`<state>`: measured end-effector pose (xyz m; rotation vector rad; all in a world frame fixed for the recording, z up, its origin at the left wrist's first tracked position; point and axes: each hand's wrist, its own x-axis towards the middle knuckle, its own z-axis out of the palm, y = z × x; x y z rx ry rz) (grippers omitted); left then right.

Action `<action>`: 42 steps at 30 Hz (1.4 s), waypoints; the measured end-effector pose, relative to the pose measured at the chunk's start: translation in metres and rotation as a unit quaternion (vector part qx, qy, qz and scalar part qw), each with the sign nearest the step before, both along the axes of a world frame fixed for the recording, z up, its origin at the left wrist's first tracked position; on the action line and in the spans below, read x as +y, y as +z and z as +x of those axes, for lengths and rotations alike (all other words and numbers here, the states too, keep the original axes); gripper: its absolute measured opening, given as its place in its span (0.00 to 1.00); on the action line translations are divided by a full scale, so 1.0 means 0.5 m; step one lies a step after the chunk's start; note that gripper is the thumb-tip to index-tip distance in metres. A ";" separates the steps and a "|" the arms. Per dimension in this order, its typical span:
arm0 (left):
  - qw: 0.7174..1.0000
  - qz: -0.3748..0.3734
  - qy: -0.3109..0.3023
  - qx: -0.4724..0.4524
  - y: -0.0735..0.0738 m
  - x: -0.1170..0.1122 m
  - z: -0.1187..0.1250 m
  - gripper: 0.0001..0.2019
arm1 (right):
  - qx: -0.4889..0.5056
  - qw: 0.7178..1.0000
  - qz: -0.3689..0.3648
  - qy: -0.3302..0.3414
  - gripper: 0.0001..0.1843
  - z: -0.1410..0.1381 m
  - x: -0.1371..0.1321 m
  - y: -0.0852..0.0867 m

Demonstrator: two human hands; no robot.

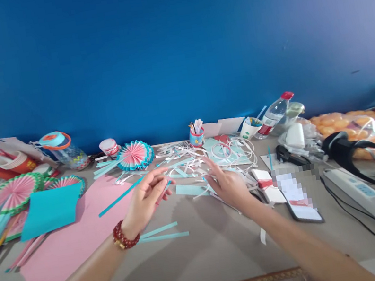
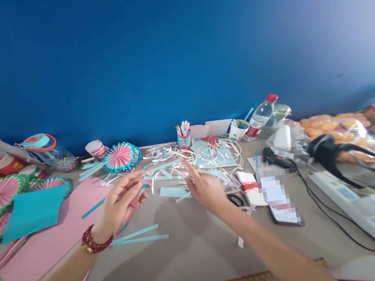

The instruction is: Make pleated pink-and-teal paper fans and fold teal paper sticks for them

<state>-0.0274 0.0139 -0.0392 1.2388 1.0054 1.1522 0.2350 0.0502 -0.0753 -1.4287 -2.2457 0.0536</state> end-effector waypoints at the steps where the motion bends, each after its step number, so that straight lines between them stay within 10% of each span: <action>1: 1.000 0.020 0.009 0.019 0.000 -0.005 -0.006 0.17 | -0.008 1.000 0.010 0.005 0.27 -0.008 0.013 -0.006; 10: 0.998 -0.019 0.050 -0.046 0.012 -0.023 -0.039 0.15 | -0.007 0.997 0.060 0.055 0.32 -0.090 0.106 -0.027; 16: 0.979 -0.067 0.076 -0.174 -0.006 -0.026 -0.045 0.13 | 0.064 0.986 0.006 0.156 0.16 -0.121 0.015 0.004; 21: 0.984 -0.035 0.084 -0.156 -0.016 -0.036 -0.011 0.10 | 0.329 0.885 -0.262 0.200 0.17 -0.172 -0.075 0.031; 27: 0.995 0.016 0.067 -0.071 -0.023 -0.054 0.025 0.14 | 0.549 0.726 -0.373 0.180 0.17 -0.197 -0.100 0.003; 31: 0.996 0.084 0.023 0.035 -0.044 -0.070 0.024 0.24 | 0.596 0.713 -0.343 0.138 0.16 -0.178 -0.100 0.002; 42: 0.978 0.075 -0.001 0.193 -0.060 -0.075 0.036 0.09 | 0.628 0.707 -0.301 0.122 0.25 -0.146 -0.091 -0.023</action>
